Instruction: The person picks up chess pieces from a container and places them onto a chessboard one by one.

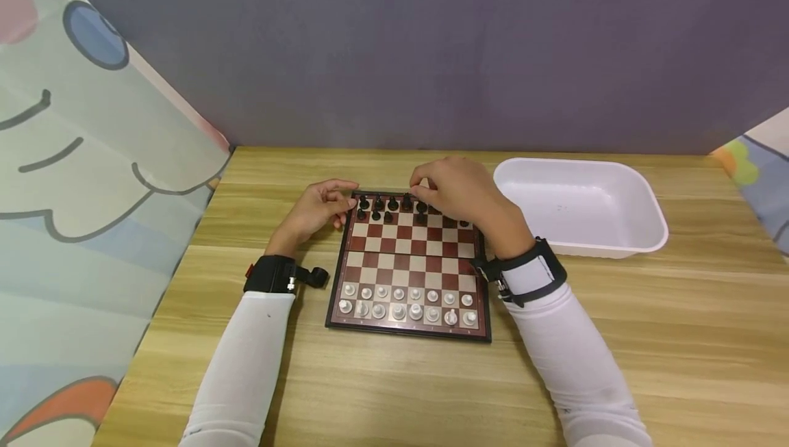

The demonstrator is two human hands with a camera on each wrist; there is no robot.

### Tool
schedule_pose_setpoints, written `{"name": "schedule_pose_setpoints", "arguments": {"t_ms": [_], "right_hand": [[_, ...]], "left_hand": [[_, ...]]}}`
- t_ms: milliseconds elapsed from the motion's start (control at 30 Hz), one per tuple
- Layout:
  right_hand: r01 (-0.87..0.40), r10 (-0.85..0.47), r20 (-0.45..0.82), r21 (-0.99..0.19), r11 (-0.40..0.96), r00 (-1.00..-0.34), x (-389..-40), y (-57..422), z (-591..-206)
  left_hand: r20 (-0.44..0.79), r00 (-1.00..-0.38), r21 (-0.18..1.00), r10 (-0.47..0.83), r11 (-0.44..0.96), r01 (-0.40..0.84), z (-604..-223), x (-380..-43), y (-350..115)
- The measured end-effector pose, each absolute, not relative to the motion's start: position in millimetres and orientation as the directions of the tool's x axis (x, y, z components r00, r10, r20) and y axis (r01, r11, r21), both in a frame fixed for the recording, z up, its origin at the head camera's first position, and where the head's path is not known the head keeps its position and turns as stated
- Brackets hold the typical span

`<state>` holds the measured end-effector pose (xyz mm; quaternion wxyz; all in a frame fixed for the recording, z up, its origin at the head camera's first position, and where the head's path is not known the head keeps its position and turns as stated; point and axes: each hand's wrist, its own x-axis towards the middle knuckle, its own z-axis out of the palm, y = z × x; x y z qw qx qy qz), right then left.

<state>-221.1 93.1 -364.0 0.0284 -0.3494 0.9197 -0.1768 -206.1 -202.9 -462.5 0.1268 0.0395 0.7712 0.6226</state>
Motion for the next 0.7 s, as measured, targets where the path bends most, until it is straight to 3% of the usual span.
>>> {"name": "schedule_pose_setpoints", "arguments": {"t_ms": [300, 700], "right_hand": [[-0.573, -0.596, 0.065, -0.373, 0.729, -0.8, -222, 120, -354], [-0.46, -0.506, -0.043, -0.354, 0.814, -0.862, -224, 159, -349]], "left_hand": [[-0.154, -0.968, 0.967, 0.2, 0.23, -0.106, -464, -205, -206], [-0.147, -0.968, 0.97, 0.203, 0.223, -0.1, -466, -207, -206]]}}
